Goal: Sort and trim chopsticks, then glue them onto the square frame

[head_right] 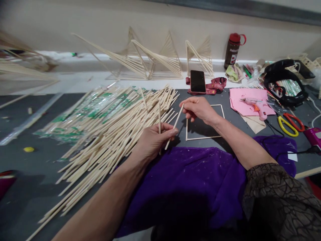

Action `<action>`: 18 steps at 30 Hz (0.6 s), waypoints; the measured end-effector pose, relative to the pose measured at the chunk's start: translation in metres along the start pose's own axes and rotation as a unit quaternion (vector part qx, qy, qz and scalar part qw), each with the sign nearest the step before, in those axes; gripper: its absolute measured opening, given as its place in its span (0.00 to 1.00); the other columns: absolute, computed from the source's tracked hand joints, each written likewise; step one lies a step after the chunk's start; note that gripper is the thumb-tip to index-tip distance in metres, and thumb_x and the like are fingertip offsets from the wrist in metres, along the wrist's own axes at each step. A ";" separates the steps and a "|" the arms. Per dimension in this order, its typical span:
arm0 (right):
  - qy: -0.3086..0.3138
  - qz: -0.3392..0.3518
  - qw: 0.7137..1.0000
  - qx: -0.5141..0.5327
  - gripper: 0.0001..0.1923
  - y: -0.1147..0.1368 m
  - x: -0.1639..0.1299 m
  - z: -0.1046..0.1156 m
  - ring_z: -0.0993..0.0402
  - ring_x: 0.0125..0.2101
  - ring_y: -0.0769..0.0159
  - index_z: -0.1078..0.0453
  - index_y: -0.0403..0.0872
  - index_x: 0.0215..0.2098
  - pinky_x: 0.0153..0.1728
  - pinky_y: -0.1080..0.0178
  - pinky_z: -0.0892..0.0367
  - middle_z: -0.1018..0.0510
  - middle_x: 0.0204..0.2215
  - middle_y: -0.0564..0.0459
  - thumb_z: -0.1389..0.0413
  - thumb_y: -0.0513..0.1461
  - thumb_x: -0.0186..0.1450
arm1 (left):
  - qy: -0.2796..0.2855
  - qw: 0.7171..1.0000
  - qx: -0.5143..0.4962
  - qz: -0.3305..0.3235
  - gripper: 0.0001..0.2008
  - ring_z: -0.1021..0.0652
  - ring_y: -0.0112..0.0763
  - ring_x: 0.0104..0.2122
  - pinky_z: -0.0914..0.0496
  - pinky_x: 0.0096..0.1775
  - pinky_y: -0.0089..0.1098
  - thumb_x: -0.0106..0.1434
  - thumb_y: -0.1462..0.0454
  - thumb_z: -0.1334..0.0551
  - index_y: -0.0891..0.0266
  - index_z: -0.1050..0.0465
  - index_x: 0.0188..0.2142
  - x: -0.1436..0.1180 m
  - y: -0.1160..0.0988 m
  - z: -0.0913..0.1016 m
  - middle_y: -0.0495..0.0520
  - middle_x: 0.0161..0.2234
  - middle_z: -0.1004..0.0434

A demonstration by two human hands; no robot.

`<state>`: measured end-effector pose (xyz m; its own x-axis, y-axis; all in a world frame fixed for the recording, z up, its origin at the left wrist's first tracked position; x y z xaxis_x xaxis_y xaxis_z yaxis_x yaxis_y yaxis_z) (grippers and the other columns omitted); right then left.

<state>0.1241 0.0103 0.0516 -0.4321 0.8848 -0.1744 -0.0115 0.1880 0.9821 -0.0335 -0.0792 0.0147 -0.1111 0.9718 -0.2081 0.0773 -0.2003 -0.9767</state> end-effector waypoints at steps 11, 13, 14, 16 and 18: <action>-0.025 0.042 0.994 -0.093 0.09 -0.008 0.005 -0.001 0.37 0.12 0.79 0.30 0.43 0.30 0.13 0.73 0.38 0.31 0.17 0.63 0.50 0.28 0.61 | 0.025 0.997 0.067 0.038 0.12 0.39 0.19 0.13 0.52 0.16 0.23 0.45 0.59 0.29 0.62 0.29 0.23 -0.004 -0.004 -0.001 0.46 0.15 0.30; -0.028 0.049 0.994 -0.097 0.09 -0.009 0.006 0.000 0.37 0.12 0.79 0.30 0.43 0.29 0.12 0.73 0.39 0.32 0.17 0.63 0.50 0.28 0.61 | 0.028 0.996 0.070 0.051 0.14 0.40 0.18 0.14 0.51 0.17 0.23 0.45 0.57 0.29 0.62 0.29 0.25 -0.005 -0.004 -0.002 0.46 0.16 0.30; -0.029 0.054 0.993 -0.097 0.09 -0.009 0.005 -0.001 0.38 0.12 0.79 0.31 0.43 0.29 0.12 0.73 0.39 0.32 0.16 0.63 0.50 0.28 0.61 | 0.030 0.996 0.067 0.056 0.15 0.40 0.18 0.14 0.51 0.17 0.22 0.45 0.56 0.29 0.62 0.30 0.25 -0.005 -0.003 -0.002 0.46 0.16 0.29; -0.030 0.059 0.994 -0.091 0.09 -0.007 0.004 -0.002 0.38 0.12 0.79 0.30 0.43 0.29 0.13 0.73 0.39 0.32 0.17 0.63 0.50 0.28 0.61 | 0.033 0.995 0.059 0.068 0.17 0.41 0.17 0.13 0.51 0.17 0.22 0.44 0.55 0.29 0.63 0.30 0.26 -0.005 -0.002 -0.002 0.46 0.16 0.28; -0.020 0.055 0.996 -0.070 0.09 -0.005 0.002 -0.004 0.37 0.13 0.79 0.30 0.43 0.30 0.14 0.72 0.38 0.31 0.18 0.63 0.50 0.29 0.63 | 0.028 0.995 0.050 0.076 0.18 0.41 0.17 0.13 0.51 0.18 0.22 0.44 0.54 0.29 0.63 0.30 0.27 -0.005 -0.002 -0.002 0.47 0.16 0.28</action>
<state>0.1195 0.0092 0.0466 -0.4013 0.9136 -0.0650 -0.0928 0.0301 0.9952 -0.0308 -0.0835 0.0177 -0.0491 0.9341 -0.3536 -0.0111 -0.3545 -0.9350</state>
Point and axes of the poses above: each hand's wrist, its own x-axis towards the middle knuckle, its own z-axis out of the back of the hand, y = z × x, the point moved 1 cm from there along x, towards the middle knuckle
